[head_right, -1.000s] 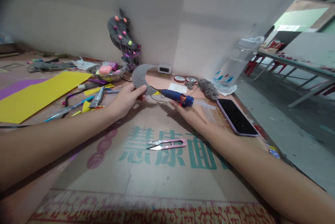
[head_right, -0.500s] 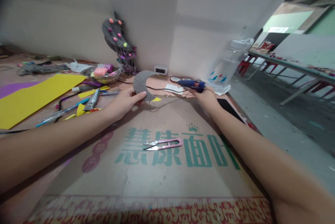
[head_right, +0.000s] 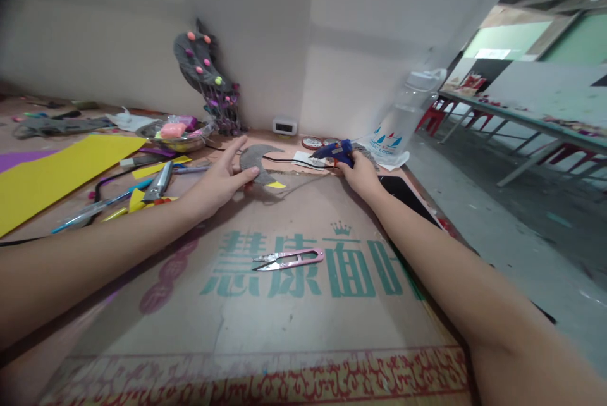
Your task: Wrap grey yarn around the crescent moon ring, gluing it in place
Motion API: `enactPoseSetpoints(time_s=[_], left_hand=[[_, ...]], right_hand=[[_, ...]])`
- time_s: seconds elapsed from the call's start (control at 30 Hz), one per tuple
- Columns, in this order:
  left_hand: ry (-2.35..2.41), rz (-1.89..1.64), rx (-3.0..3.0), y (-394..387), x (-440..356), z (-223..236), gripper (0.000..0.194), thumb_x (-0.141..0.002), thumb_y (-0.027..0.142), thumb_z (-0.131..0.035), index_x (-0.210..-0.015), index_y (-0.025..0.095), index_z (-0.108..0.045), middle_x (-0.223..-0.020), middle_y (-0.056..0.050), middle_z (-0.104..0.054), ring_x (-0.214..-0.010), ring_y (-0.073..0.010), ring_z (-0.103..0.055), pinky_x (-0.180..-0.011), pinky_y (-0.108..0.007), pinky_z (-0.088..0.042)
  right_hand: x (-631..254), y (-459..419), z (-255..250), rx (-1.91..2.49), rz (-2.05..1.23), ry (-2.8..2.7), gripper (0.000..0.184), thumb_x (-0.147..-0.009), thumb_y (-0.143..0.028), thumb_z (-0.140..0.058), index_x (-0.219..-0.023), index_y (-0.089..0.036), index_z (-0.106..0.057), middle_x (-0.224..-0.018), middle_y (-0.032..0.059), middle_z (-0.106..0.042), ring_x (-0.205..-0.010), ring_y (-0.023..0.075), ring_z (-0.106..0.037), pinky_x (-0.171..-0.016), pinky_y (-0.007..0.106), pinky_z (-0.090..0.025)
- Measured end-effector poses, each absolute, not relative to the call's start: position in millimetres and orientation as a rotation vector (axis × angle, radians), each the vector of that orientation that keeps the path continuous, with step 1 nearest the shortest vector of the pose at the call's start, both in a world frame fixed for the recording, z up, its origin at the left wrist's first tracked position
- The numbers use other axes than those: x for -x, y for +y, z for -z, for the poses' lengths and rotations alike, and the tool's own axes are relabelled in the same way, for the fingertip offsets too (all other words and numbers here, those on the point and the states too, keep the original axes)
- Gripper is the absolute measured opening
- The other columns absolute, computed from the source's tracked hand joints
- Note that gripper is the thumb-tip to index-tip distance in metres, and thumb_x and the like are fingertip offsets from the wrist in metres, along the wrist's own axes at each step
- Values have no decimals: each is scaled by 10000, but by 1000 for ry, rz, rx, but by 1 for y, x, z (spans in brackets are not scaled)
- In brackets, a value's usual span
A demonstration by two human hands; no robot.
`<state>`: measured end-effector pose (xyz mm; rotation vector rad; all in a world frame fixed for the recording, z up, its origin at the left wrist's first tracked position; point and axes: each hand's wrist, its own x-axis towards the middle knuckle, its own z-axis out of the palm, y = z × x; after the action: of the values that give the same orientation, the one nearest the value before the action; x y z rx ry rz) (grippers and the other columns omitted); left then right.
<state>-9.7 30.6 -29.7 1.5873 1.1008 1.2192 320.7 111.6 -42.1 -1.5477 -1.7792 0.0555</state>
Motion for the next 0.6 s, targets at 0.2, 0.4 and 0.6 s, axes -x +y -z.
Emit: enactPoseSetpoints(time_s=[0.2, 0.4, 0.6], left_hand=[[1135, -1141, -1619, 25, 6, 24, 279, -881, 397, -620, -1056, 188, -680, -652, 34, -555, -522, -112, -466, -510, -242, -345], [1083, -1191, -1599, 24, 5, 20, 267, -788, 182, -566, -1041, 172, -650, -871, -1, -639, -803, -155, -594, -756, -270, -457], [990, -1205, -1746, 33, 9, 34, 403, -781, 173, -615, -1181, 171, -568, -1007, -32, -635, -903, -171, -615, -811, -287, -467]], right_hand=[[-312, 104, 44, 1551, -82, -1691, 536, -831, -370, -679, -1274, -89, -569, -1172, 205, -684, -1089, 316, -654, -993, 477, -489], [-307, 80, 27, 1313, 232, -1366, 270, -889, -353, -573, -1079, -170, -515, -1051, 118, -579, -958, 259, -570, -940, 462, -469], [-268, 43, 16, 1179, -29, -1746, 183, -913, -397, -582, -869, -220, -594, -821, 34, -622, -772, 209, -583, -762, 356, -485]])
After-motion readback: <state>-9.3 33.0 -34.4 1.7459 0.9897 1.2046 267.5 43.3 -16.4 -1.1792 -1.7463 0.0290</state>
